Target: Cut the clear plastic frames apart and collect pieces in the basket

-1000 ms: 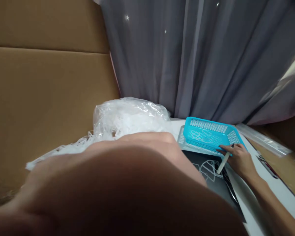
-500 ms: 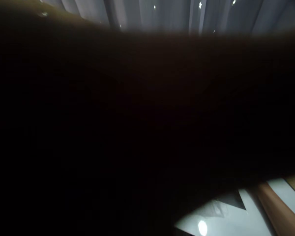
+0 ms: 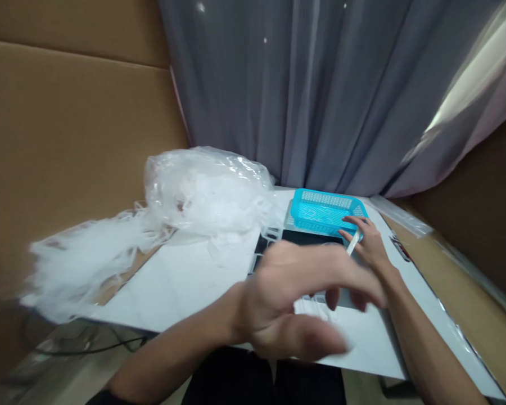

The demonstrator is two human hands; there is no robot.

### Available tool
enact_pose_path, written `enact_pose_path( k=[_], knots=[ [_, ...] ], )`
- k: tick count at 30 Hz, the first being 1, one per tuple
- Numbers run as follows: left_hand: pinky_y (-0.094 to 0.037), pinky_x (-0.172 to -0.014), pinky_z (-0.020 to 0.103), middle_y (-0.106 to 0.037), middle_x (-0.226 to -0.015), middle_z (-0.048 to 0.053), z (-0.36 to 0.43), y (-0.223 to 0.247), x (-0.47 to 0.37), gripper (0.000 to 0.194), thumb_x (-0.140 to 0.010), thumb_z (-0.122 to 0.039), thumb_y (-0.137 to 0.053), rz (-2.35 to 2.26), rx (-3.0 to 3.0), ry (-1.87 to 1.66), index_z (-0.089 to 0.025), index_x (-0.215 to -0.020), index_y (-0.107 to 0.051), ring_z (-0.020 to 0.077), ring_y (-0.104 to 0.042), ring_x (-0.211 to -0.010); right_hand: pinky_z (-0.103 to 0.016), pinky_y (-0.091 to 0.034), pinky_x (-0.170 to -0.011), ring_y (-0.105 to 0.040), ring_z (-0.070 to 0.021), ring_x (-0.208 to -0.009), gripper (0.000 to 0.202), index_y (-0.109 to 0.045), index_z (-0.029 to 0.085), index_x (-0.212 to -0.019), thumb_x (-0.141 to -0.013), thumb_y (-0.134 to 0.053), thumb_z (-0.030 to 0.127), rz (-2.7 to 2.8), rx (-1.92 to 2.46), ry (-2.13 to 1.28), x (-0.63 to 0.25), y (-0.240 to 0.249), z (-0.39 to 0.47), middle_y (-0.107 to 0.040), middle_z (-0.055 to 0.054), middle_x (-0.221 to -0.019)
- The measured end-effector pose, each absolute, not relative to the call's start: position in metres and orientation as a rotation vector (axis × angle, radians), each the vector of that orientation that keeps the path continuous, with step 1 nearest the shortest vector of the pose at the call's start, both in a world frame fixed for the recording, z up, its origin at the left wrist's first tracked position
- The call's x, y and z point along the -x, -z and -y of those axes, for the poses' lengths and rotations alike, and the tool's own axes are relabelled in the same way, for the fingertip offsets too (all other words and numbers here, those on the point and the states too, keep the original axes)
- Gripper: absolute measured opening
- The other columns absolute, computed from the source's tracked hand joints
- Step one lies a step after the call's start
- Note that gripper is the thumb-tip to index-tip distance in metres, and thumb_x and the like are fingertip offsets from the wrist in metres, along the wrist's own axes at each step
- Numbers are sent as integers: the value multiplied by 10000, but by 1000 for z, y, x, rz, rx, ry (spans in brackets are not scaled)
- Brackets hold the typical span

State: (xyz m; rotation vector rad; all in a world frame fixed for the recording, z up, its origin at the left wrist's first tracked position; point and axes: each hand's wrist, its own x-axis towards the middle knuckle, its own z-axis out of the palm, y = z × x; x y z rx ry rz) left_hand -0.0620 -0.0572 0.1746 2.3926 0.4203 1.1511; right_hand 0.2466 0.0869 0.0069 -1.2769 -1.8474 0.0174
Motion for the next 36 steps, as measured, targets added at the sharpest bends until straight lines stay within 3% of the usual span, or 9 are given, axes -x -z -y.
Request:
enact_pose_path(
  k=[4, 6, 8, 11, 14, 19, 25, 30, 36],
  knots=[
    [-468, -565, 309, -717, -812, 22, 56, -102, 48, 260, -1144, -330, -516, -328, -2753, -829, -171, -1010, -672, 154, -649, -676, -493, -609, -967, -759, -314, -1109, 436, -631, 250, -1421, -1082, -632, 524, 1826, 1282, -153, -242, -14, -46, -832, -124, -1222],
    [-537, -696, 353, -731, -960, 65, 60, -60, 49, 173, -1108, -295, -565, -389, -2991, -602, -155, -1156, -655, 218, -683, -834, -489, -595, -979, -745, -309, -1119, 428, -620, 273, -1434, -1062, -693, 471, 1751, 1278, -264, -237, -16, -23, -823, -113, -1264],
    [-547, -768, 382, -736, -1049, 120, 65, -28, 56, 263, -1026, -176, -627, -353, -3034, -567, -86, -1273, -638, 257, -683, -899, -483, -572, -1021, -726, -305, -1186, 478, -600, 302, -1476, -1035, -746, 412, 1669, 1259, -397, -233, -18, 4, -805, -99, -1311],
    [-554, -942, 421, -725, -1269, 187, 64, -4, 67, 439, -1003, -190, -641, -450, -3054, -557, -84, -1424, -571, 302, -683, -1087, -454, -570, -999, -713, -284, -1147, 503, -606, 349, -1495, -1021, -771, 393, 1618, 1349, -570, -225, -19, 46, -796, -69, -1319],
    [-549, -968, 419, -721, -1260, 178, 54, -1, 73, 451, -984, -177, -663, -513, -3031, -521, -91, -1418, -574, 300, -677, -1106, -450, -580, -1032, -727, -279, -1154, 454, -662, 344, -1451, -1014, -781, 375, 1668, 1410, -823, -207, -13, 74, -795, -64, -1285],
    [-560, -865, 384, -727, -1074, 103, 45, -5, 73, 171, -1010, -111, -601, -479, -3060, -623, -125, -1170, -663, 259, -679, -957, -450, -582, -974, -712, -280, -1089, 424, -655, 317, -1444, -1029, -705, 249, 1824, 1438, -802, -171, 0, 75, -791, -72, -1191],
    [-566, -1042, 453, -740, -1361, 175, 45, -19, 80, 379, -1152, -317, -419, -539, -3022, -625, -98, -1357, -651, 323, -705, -1232, -394, -556, -853, -714, -248, -922, 295, -706, 250, -1210, -983, -646, 71, 1909, 1447, -761, -167, -5, 44, -770, -45, -985],
    [-513, -1162, 514, -595, -1626, 214, 37, -18, 95, 543, -1162, -369, -437, -768, -3047, -439, -83, -1623, -471, 361, -600, -1472, -385, -549, -869, -728, -238, -931, 252, -720, 242, -1200, -1000, -697, 91, 1907, 1463, -812, -179, -19, 27, -782, -35, -995],
    [-523, -1161, 534, -606, -1583, 192, 34, -19, 114, 398, -1155, -313, -448, -957, -2831, -436, -129, -1456, -633, 357, -599, -1443, -350, -507, -867, -691, -238, -1014, 129, -740, 215, -1031, -1013, -717, 89, 2231, 1476, -807, -176, -31, 25, -767, -65, -1054]
  ],
)
